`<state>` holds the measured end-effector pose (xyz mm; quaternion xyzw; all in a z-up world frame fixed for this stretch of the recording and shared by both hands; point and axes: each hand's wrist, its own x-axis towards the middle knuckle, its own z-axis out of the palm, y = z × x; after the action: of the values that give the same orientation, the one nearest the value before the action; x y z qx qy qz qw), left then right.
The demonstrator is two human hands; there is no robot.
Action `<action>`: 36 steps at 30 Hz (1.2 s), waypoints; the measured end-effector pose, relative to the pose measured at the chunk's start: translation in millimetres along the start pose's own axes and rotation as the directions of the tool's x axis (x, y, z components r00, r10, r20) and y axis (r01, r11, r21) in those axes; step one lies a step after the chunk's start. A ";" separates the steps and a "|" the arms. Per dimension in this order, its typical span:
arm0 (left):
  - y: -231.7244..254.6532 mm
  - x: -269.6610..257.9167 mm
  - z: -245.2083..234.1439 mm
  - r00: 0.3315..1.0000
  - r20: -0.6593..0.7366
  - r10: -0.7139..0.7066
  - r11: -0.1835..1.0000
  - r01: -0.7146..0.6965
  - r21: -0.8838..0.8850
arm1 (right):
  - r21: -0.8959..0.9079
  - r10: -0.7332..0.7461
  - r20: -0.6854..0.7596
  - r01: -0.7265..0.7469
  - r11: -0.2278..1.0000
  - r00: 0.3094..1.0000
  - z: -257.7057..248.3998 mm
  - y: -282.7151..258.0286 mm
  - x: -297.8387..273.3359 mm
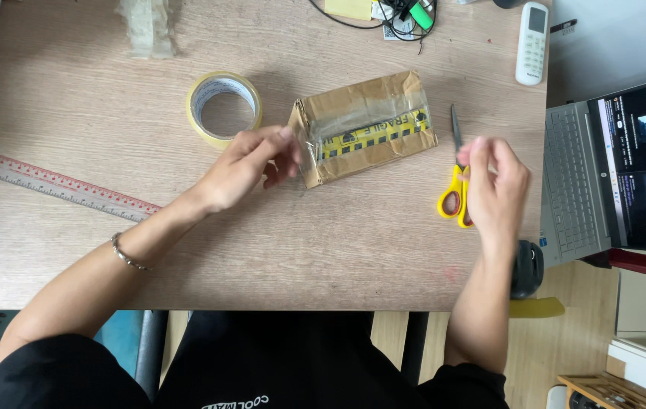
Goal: The person uses shears to cut through clear and yellow tape on a small cardboard box, opens the flaps, and removes a computer mouse.
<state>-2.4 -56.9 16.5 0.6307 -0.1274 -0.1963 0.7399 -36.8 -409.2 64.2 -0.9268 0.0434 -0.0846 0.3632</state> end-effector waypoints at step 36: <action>-34.6 -6.6 -8.9 0.995 -0.008 0.096 0.940 -0.088 0.328 | 0.268 0.178 0.300 -0.262 0.927 0.937 48.6 36.2 32.1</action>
<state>-8.8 -50.5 -18.7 0.7404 -0.1788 -0.1301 0.6347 3.2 -407.9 8.5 -0.8517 0.0848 0.0784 0.5112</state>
